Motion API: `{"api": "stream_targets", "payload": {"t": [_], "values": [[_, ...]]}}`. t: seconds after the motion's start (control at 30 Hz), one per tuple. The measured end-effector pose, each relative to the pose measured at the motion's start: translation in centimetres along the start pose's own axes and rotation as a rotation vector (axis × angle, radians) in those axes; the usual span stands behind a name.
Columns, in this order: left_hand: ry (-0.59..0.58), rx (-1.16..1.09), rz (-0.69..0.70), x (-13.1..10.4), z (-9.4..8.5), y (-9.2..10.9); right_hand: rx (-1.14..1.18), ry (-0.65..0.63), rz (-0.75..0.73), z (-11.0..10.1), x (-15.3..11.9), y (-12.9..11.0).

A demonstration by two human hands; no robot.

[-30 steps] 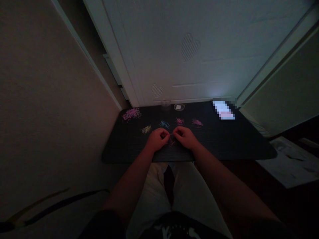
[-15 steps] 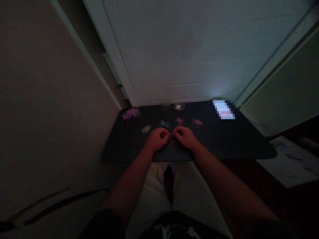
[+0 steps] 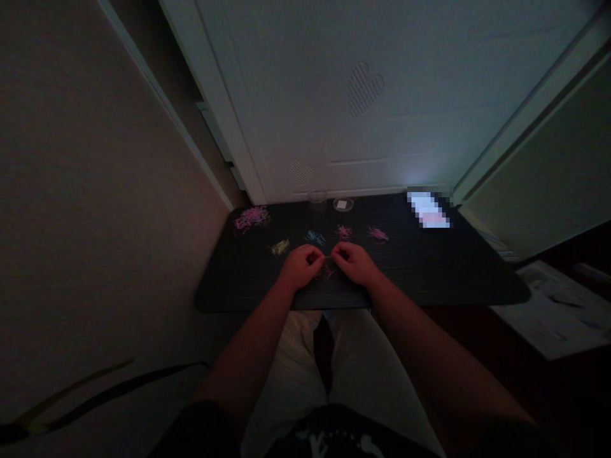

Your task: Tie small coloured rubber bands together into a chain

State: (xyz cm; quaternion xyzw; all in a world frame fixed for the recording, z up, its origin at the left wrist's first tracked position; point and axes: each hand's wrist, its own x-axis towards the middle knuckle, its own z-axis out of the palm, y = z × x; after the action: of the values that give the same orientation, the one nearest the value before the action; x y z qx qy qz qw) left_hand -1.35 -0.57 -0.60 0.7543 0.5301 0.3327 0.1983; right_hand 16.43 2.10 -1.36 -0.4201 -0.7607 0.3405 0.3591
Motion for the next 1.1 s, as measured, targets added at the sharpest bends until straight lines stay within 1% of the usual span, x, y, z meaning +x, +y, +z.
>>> {"api": "stream_targets", "payload": {"t": [0.3,0.43,0.67,1.1], "values": [[0.004,0.005,-0.003,-0.01,0.16,-0.13,-0.027,0.0,0.002,-0.03,-0.1,-0.34],[0.011,0.003,0.002,-0.02,0.16,-0.03,-0.021,-0.005,0.021,0.04,-0.07,-0.26],[0.007,-0.004,0.011,-0.03,0.13,-0.12,-0.031,-0.011,-0.001,0.04,-0.07,-0.22],[-0.002,0.006,-0.003,-0.03,0.08,0.0,-0.015,-0.006,0.014,0.02,-0.08,-0.18]]}}
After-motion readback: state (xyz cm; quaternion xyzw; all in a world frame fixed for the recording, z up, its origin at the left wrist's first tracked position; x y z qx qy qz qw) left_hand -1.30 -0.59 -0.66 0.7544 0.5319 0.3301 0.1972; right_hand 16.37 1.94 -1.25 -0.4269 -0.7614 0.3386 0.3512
